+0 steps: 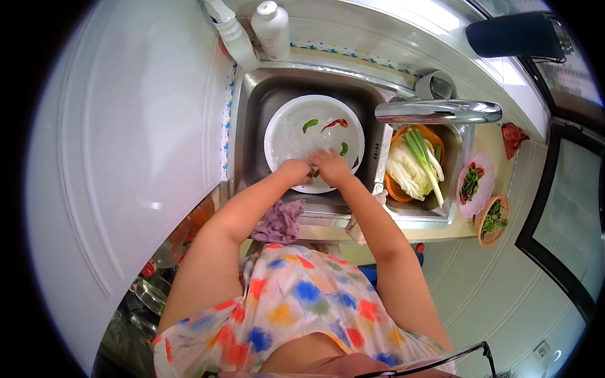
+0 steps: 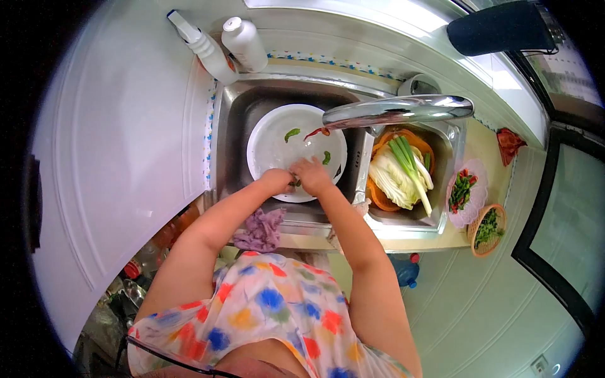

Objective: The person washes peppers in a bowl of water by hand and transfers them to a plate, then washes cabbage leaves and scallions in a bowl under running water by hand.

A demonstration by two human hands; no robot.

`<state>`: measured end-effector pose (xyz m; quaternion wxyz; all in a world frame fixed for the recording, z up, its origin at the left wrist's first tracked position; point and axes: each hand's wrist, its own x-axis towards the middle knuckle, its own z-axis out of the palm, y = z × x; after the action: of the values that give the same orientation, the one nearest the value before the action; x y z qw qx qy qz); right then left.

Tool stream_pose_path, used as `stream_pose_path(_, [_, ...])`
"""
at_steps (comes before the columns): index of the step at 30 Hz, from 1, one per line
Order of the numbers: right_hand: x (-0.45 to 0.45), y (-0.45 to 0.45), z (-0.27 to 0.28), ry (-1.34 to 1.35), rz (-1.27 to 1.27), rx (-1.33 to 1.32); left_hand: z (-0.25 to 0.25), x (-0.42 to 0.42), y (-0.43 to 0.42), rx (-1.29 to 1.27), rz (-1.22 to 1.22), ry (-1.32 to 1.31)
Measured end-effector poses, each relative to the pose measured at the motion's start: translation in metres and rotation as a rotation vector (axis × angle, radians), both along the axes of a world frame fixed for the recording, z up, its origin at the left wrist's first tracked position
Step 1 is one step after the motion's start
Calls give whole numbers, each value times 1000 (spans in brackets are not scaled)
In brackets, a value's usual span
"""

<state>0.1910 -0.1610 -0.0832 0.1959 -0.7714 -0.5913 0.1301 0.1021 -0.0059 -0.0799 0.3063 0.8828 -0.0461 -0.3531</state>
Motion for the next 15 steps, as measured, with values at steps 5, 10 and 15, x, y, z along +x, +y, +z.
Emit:
stream_pose_path(5, [-14, 3, -20, 428, -59, -453, -18, -8, 4, 55, 25, 80])
stream_pose_path(10, [-18, -1, -16, 404, -129, -524, -46, -10, 19, -159, 376, 115])
stream_pose_path(15, [-9, -24, -4, 290, -170, -532, -40, 1, 10, -384, 795, 448])
